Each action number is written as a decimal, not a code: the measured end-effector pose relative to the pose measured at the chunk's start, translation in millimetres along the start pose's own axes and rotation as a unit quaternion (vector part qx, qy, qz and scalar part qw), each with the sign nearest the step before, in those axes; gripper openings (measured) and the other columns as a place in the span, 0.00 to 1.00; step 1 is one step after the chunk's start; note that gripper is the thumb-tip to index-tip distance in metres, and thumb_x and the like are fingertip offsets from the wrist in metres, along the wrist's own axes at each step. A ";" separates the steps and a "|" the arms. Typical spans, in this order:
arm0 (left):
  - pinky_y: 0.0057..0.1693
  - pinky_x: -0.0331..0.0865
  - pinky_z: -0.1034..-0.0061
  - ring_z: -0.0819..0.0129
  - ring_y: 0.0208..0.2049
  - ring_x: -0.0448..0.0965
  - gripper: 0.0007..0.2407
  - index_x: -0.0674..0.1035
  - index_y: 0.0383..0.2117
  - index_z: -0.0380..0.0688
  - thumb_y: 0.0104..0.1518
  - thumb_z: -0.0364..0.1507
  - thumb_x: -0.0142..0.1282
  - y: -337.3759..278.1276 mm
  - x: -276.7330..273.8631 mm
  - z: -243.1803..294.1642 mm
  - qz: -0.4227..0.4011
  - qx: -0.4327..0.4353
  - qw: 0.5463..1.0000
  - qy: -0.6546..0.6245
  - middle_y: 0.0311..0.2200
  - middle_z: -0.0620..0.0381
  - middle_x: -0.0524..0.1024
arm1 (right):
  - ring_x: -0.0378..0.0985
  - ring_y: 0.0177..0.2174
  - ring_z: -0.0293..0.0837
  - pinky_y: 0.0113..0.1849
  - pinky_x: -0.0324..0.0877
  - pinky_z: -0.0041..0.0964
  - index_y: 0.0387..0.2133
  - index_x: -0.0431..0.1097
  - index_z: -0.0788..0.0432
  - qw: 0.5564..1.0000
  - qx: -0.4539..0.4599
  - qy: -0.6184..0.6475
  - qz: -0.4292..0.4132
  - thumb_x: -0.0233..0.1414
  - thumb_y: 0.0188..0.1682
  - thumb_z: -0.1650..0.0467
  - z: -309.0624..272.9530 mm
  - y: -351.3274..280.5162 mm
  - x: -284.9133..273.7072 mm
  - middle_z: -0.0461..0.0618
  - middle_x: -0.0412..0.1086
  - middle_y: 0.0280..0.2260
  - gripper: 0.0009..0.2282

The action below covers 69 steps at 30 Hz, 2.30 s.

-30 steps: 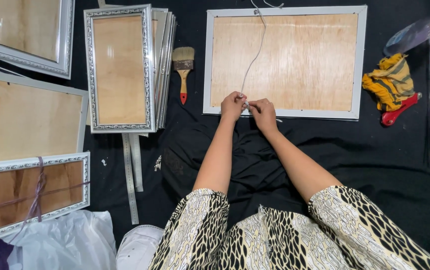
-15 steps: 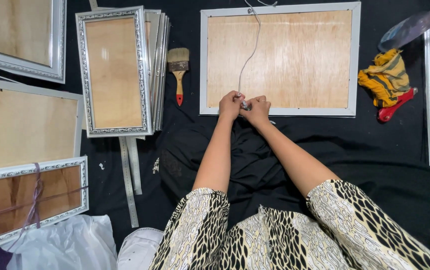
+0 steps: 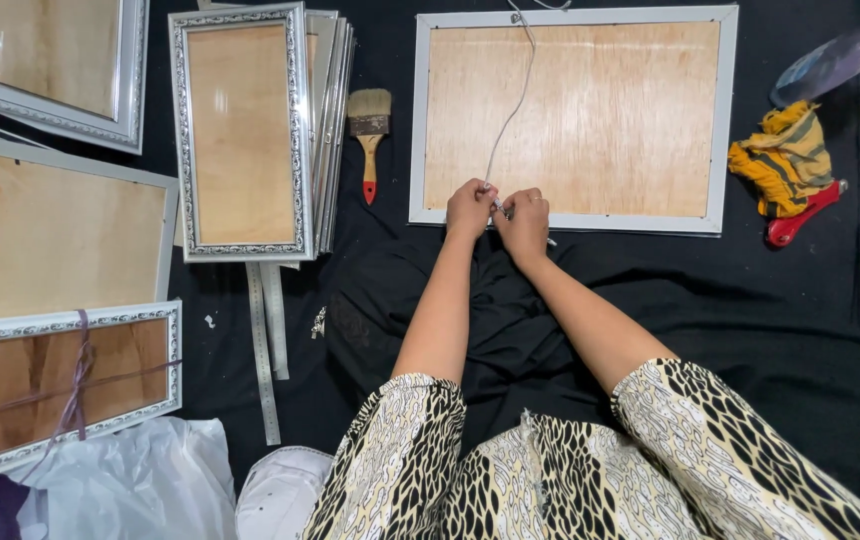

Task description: Assembling a picture frame by cleaning the glass, inserting backing materials, and tying a hanging wire.

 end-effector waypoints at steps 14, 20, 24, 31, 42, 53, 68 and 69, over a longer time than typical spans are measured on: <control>0.51 0.76 0.63 0.58 0.41 0.85 0.07 0.83 0.39 0.54 0.59 0.36 0.60 -0.2 -2.3 1.5 -0.002 -0.002 1.000 0.005 0.31 0.59 0.85 | 0.67 0.44 0.52 0.45 0.68 0.45 0.26 0.70 0.54 0.998 -0.034 -0.042 -0.026 0.62 0.41 0.68 26.7 10.5 16.7 0.45 0.63 0.35 0.07; 0.50 0.76 0.66 0.66 0.36 0.86 0.06 0.83 0.38 0.54 0.59 0.35 0.58 4.8 1.1 -2.7 0.000 -0.014 1.000 0.008 0.31 0.62 0.85 | 0.65 0.49 0.54 0.53 0.63 0.45 0.30 0.74 0.45 0.993 0.013 0.012 -0.115 0.63 0.35 0.62 59.2 24.5 31.0 0.42 0.62 0.40 0.10; 0.50 0.76 0.64 0.60 0.41 0.86 0.07 0.83 0.39 0.53 0.59 0.36 0.60 8.6 1.6 -5.6 -0.005 -0.015 1.000 0.019 0.34 0.59 0.85 | 0.62 0.51 0.55 0.55 0.61 0.47 0.31 0.73 0.42 0.987 0.047 -0.018 -0.150 0.66 0.32 0.57 61.2 26.2 36.5 0.40 0.60 0.45 0.15; 0.52 0.76 0.64 0.59 0.44 0.84 0.07 0.83 0.39 0.56 0.59 0.37 0.59 -0.4 -1.8 2.0 -0.013 -0.019 0.999 0.026 0.34 0.61 0.84 | 0.64 0.50 0.56 0.53 0.63 0.48 0.28 0.73 0.43 0.989 0.050 -0.035 -0.135 0.64 0.37 0.58 60.8 26.8 39.5 0.41 0.62 0.43 0.10; 0.42 0.80 0.71 0.65 0.26 0.86 0.05 0.82 0.37 0.48 0.60 0.31 0.58 6.5 7.5 -6.5 0.006 -0.003 0.999 -0.047 0.29 0.55 0.84 | 0.70 0.43 0.55 0.39 0.74 0.46 0.30 0.73 0.61 0.997 -0.026 -0.058 -0.049 0.58 0.47 0.71 -28.2 -6.6 -29.8 0.52 0.64 0.34 0.04; 0.38 0.83 0.75 0.61 0.28 0.87 0.05 0.82 0.38 0.43 0.61 0.28 0.58 6.1 5.1 -4.4 -0.010 -0.011 0.995 -0.095 0.32 0.48 0.83 | 0.71 0.42 0.55 0.47 0.67 0.45 0.21 0.72 0.54 0.984 0.075 0.088 -0.133 0.55 0.50 0.61 42.4 14.8 2.9 0.49 0.67 0.33 0.13; 0.36 0.85 0.77 0.59 0.26 0.86 0.07 0.80 0.41 0.34 0.61 0.24 0.57 2.2 -0.7 0.5 -0.015 -0.026 0.984 -0.173 0.31 0.42 0.81 | 0.68 0.50 0.58 0.52 0.53 0.57 0.33 0.75 0.53 0.973 -0.104 -0.192 -0.075 0.58 0.52 0.62 -1.9 52.3 -77.0 0.51 0.70 0.41 0.09; 0.36 0.84 0.79 0.63 0.25 0.86 0.06 0.80 0.40 0.36 0.61 0.25 0.57 4.0 -0.2 -0.4 -0.014 -0.021 0.987 -0.160 0.30 0.45 0.81 | 0.66 0.50 0.57 0.53 0.52 0.57 0.37 0.74 0.51 0.972 -0.147 -0.176 -0.054 0.60 0.51 0.63 -5.3 50.0 -74.9 0.49 0.69 0.42 0.08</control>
Point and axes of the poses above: each hand's wrist, its own y-axis towards the middle knuckle, its own x-axis out of the palm, z = x × y, the point moved 3 cm from there along y, towards the middle knuckle
